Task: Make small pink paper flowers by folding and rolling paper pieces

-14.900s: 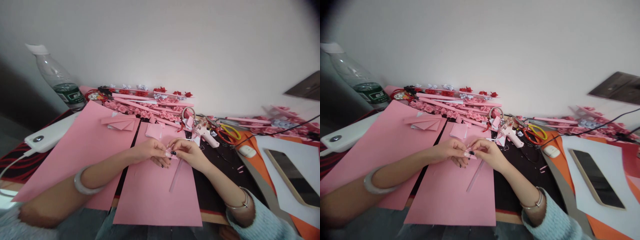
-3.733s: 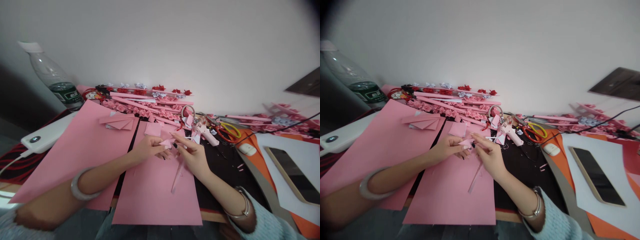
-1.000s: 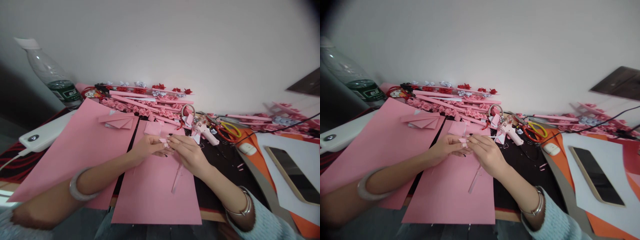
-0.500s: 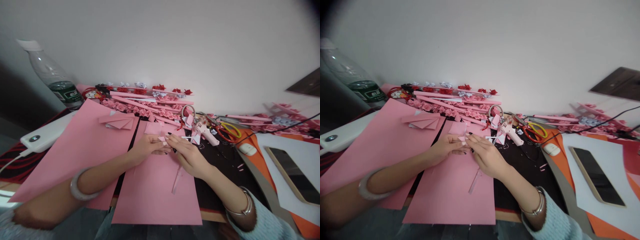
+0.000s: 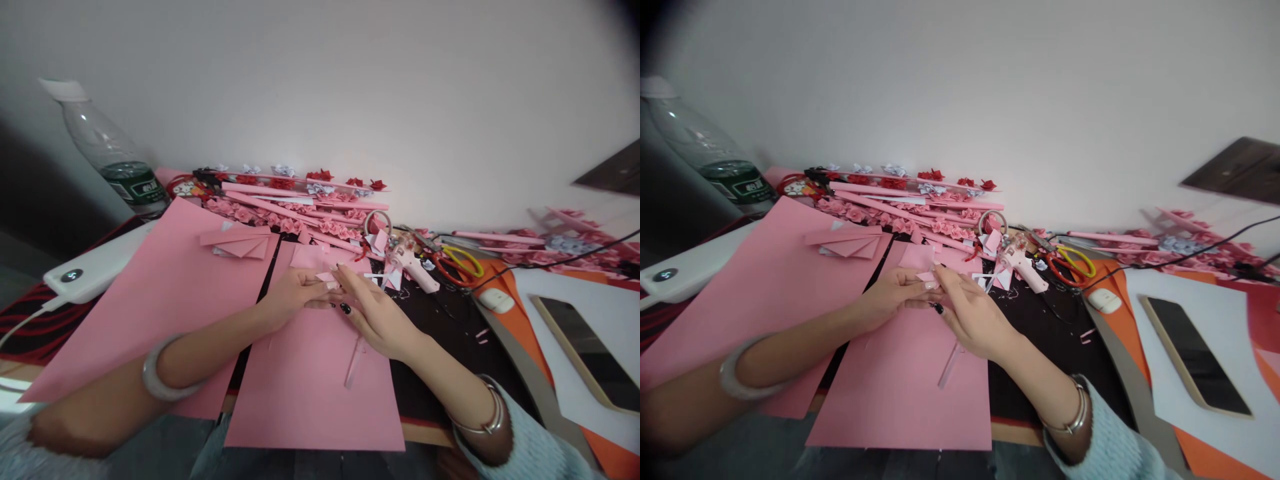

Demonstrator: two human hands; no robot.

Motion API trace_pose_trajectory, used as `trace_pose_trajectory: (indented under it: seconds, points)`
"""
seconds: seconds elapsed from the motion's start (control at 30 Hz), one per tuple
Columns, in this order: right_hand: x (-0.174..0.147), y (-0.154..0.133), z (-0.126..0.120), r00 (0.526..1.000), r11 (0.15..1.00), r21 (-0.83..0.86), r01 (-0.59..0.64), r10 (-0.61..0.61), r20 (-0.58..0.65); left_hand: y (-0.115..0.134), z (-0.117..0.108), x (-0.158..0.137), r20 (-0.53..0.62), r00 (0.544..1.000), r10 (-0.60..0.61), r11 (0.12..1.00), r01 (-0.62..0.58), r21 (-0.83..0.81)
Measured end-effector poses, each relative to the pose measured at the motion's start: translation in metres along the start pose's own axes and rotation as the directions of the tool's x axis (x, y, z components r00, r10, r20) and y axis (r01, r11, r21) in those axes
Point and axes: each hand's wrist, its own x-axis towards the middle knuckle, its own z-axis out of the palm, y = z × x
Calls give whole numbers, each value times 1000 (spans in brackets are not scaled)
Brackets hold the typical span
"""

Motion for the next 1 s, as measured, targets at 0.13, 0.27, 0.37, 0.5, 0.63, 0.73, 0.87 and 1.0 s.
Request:
trace_pose_trajectory:
  seconds: [0.13,0.27,0.37,0.5,0.63,0.73,0.87,1.0]
  points:
    - [0,-1,1,1000,997,-76,19,-19,4,-2,-1,1,-5,1000,4,1000,-4,-8]
    - [0,-4,2,1000,993,-116,19,-18,13,-5,-2,3,-6,1000,-14,1000,14,-28]
    - [0,-6,2,1000,991,-132,24,-22,18,-5,-2,4,-8,1000,-14,999,14,-41]
    - [1,-8,2,999,987,-156,22,-17,30,-3,-1,3,-12,1000,-13,998,13,-60]
    - [0,-8,3,999,991,-137,13,-8,34,-3,-1,3,-11,1000,-21,998,20,-57]
    - [-2,-7,5,1000,1000,-19,-11,11,-3,-2,0,3,-22,999,-31,999,30,-29]
    - [-5,-2,7,954,975,194,-111,159,-253,-2,0,4,-38,999,-33,999,33,3]
    - [-5,4,7,819,931,301,-205,332,-468,-3,0,3,40,998,51,998,-52,37]
